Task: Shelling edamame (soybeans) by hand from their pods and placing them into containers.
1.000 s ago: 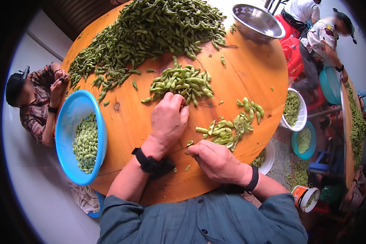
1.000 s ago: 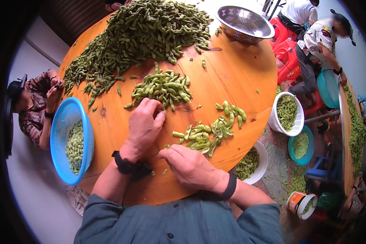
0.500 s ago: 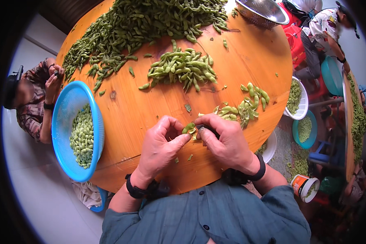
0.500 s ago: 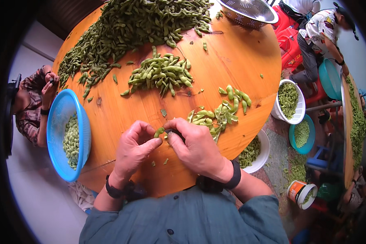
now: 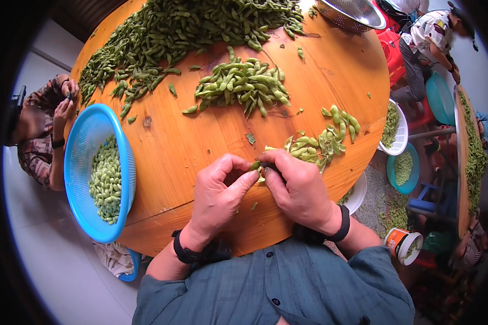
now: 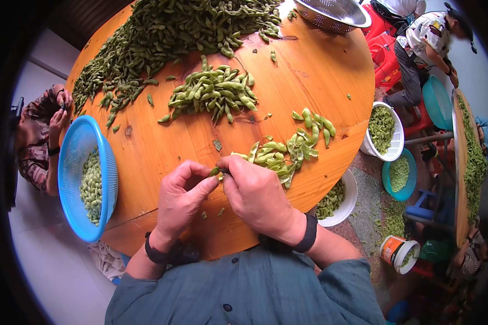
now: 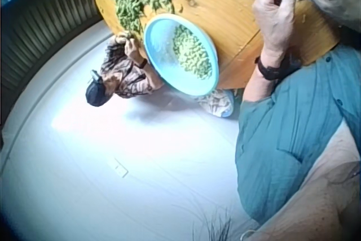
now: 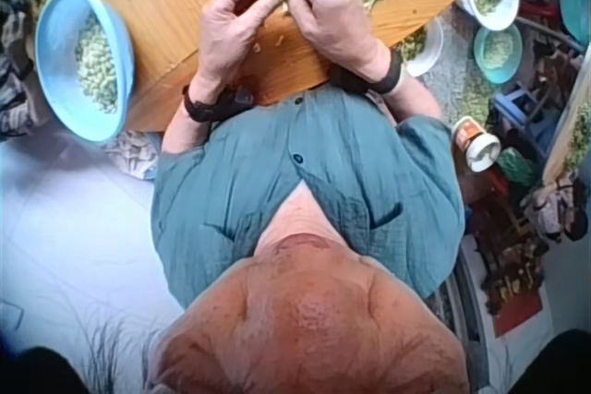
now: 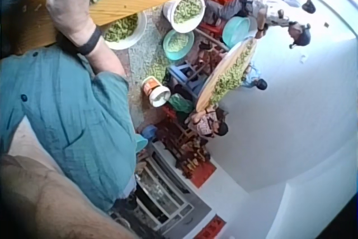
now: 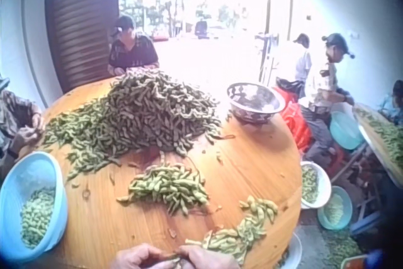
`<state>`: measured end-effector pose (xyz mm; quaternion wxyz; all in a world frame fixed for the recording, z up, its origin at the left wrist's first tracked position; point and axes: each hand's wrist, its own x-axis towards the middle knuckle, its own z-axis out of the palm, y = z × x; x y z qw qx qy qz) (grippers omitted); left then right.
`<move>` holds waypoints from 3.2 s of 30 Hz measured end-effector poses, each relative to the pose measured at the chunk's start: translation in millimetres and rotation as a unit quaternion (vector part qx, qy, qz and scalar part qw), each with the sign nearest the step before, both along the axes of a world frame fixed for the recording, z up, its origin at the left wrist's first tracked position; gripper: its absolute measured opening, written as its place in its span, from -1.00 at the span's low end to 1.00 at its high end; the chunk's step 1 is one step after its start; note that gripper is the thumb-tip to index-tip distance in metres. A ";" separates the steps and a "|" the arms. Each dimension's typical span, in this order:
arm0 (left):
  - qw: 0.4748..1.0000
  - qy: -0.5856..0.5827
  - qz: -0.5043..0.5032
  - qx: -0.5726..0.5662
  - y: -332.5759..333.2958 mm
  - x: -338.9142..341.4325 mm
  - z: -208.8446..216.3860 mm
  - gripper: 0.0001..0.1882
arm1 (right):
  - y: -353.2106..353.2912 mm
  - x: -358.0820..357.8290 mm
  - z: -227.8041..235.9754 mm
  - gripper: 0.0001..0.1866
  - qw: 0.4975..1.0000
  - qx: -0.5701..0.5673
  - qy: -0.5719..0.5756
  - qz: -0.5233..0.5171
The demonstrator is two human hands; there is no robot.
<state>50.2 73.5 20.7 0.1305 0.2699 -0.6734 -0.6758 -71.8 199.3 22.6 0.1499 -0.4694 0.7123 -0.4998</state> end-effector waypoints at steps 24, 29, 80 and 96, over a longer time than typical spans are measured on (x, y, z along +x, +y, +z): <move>0.992 -0.001 0.034 0.121 1.5 -1.7 -5.7 -0.94 | 2.3 -5.3 3.2 -0.70 0.998 0.056 -0.039 0.002; 0.998 0.035 0.006 -0.047 3.7 -1.5 -7.5 -0.93 | 1.1 -2.6 -5.1 -0.79 0.999 0.031 -0.006 0.005; 0.947 -0.038 -0.083 0.309 -13.8 3.4 -0.9 -0.78 | 0.3 -7.4 6.4 -0.84 0.999 0.013 0.018 0.028; 0.948 -0.002 0.010 -0.318 -25.5 49.2 30.1 -0.86 | -12.5 8.2 20.0 -0.82 0.993 0.017 0.085 0.085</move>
